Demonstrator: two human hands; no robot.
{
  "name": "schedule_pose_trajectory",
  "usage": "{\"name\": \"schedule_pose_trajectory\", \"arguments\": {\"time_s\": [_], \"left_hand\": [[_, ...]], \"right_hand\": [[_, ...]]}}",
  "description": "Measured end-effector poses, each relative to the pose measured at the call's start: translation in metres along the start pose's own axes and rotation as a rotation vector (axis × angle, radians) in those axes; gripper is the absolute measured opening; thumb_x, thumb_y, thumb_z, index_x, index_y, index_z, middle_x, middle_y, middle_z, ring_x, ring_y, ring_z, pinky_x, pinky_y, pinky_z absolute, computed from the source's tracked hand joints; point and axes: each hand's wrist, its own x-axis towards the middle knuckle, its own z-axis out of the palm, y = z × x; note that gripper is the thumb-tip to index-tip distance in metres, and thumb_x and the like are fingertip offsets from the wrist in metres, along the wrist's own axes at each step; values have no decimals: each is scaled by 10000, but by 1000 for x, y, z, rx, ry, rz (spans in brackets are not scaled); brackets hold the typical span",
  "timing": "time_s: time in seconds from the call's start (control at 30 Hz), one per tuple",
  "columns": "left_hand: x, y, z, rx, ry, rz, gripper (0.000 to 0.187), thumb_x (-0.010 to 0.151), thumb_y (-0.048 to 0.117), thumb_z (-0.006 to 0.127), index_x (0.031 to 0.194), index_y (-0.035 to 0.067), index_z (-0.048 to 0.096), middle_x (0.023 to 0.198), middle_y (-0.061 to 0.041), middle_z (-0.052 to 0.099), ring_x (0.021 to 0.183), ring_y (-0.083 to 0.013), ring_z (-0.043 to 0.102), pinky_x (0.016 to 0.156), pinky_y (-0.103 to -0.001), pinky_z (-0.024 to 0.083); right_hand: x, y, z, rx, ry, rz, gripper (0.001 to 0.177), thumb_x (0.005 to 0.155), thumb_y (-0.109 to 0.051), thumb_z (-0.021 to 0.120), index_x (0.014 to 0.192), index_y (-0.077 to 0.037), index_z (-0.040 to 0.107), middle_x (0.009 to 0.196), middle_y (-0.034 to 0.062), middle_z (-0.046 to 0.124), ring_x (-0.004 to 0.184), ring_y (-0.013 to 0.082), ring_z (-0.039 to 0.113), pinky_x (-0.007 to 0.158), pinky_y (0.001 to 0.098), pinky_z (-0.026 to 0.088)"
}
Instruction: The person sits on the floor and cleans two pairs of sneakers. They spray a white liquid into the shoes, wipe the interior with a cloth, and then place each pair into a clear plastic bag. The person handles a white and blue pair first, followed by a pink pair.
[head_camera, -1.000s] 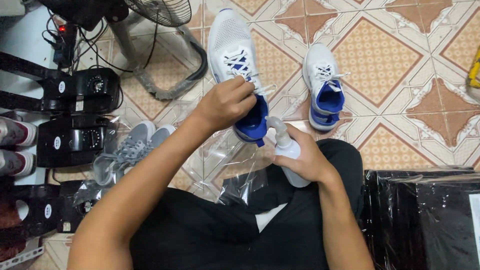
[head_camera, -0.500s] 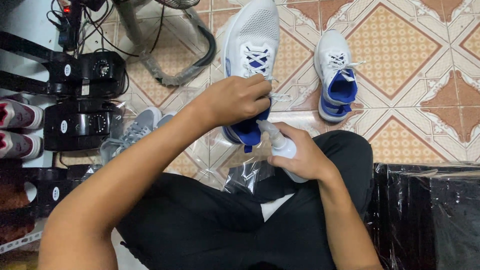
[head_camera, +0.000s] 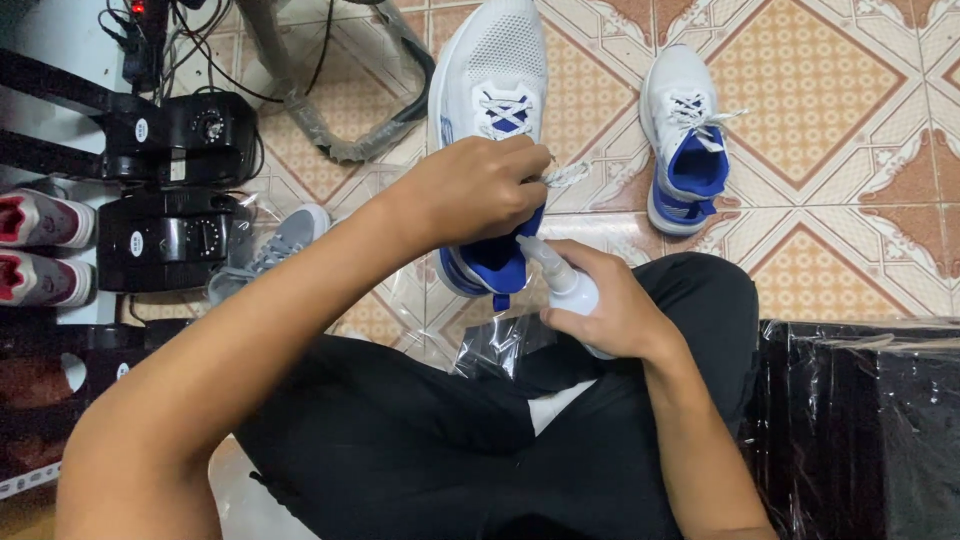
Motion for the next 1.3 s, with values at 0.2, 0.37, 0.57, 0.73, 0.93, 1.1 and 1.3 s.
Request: {"name": "schedule_pose_trajectory", "arguments": {"time_s": [0.2,0.37,0.57,0.73,0.93,1.1,1.3], "left_hand": [[6,9,6,-72,-10,-22,211,1063,10,839,868,86,865,864,-57,697,817,-222,771,692,-321,676],[9,8,2,-86,-21,-25,192,1019,-24,851,857,76,872,864,-62,709,817,-226,789,719,-324,685],[8,7,-6,-85,-12,-27,201,1012,-33,850,840,70,838,860,-57,698,819,-234,795,719,-321,686],[-12,-7,22,-113,98,-25,189,985,37,875,853,120,768,914,-34,687,899,-269,802,756,-344,677],[-20,-16,69,-92,227,-148,299,1012,158,955,860,161,697,958,0,677,938,-235,780,788,-306,649],[3,-15,127,-113,347,-314,269,970,160,1007,856,185,765,972,19,735,929,-208,788,807,-288,661],[47,-25,233,-95,308,-418,174,951,215,955,917,176,789,1062,-18,788,1026,-256,831,835,-362,703]], "right_hand": [[-6,12,4,-17,53,10,630,819,-305,1056,1401,-145,876,1122,178,916,1099,420,891,954,607,663],[-6,2,-6,-16,10,24,662,824,-259,1019,1445,-110,846,1112,235,906,1101,443,883,943,624,649],[-2,11,-15,11,-39,16,728,806,-253,1007,1495,-111,822,1121,248,906,1120,438,876,963,631,642],[0,45,-20,143,-12,-86,719,770,-278,1046,1427,-81,833,1010,164,908,998,332,880,997,560,647],[4,80,-35,319,383,-218,465,820,-179,1051,1205,-7,855,1015,170,913,969,293,891,1062,447,653],[30,150,-79,-24,1284,-355,696,1023,40,1045,1572,-6,621,1360,194,718,1134,330,812,1091,509,631],[42,285,-156,-188,1503,39,450,839,-101,1085,1228,-157,867,1209,78,703,1105,285,749,1050,466,567]]}}
